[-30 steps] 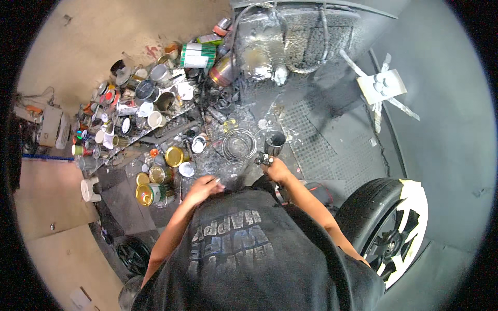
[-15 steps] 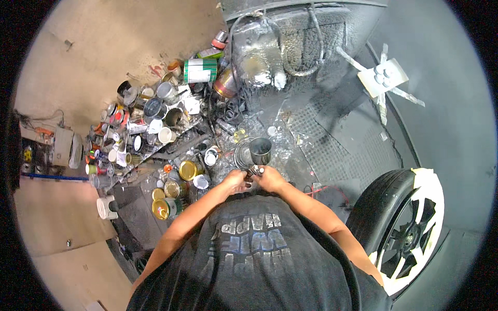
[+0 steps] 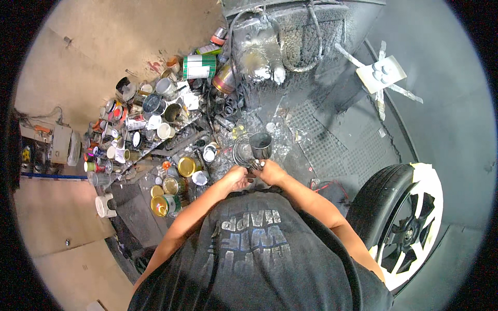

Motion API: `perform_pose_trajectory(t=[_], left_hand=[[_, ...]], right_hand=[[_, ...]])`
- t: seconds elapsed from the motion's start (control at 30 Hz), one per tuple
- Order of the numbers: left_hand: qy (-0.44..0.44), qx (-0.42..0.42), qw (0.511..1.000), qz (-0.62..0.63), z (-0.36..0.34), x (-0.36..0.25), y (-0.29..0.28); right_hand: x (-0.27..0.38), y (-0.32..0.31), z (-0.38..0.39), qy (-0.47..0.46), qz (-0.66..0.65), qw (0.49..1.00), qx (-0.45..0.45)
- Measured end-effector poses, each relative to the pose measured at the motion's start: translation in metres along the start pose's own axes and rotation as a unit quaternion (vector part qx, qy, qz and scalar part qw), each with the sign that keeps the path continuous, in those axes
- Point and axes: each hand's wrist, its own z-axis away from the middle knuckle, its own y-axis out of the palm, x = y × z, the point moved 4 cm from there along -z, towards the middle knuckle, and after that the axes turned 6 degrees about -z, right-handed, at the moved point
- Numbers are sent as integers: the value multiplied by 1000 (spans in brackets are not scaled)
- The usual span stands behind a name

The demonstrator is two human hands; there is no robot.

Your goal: The person pours paint from a can into a spray gun, uses the spray gun to paint a car wheel, and then cleans the spray gun components with a cloth.

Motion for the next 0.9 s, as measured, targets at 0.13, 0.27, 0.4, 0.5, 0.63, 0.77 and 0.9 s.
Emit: perform_pose_trajectory(t=[0.13,0.27,0.4,0.5,0.63,0.77,0.9], left_hand=[[5,-12,1000,-7,3,3,0],[9,-4,1000,-19,7,3,1],[15,-10,1000,2,15,1,8],[15,-2,1000,-4,8,6,2],[21,-33,999,-4,14,1,8],[7,-49,998,-29,42,-14,17],[20,-20,998,-60,45,-17,20]], right_hand=[[5,0,4,-9,-3,1000,-5],[17,-4,11,3,6,1000,-15],[16,-5,11,27,-4,999,20],[21,-5,12,12,15,1000,16],[19,-7,12,-15,1,1000,2],[33,-16,19,49,-19,998,30],[24,-17,17,30,-24,999,21]])
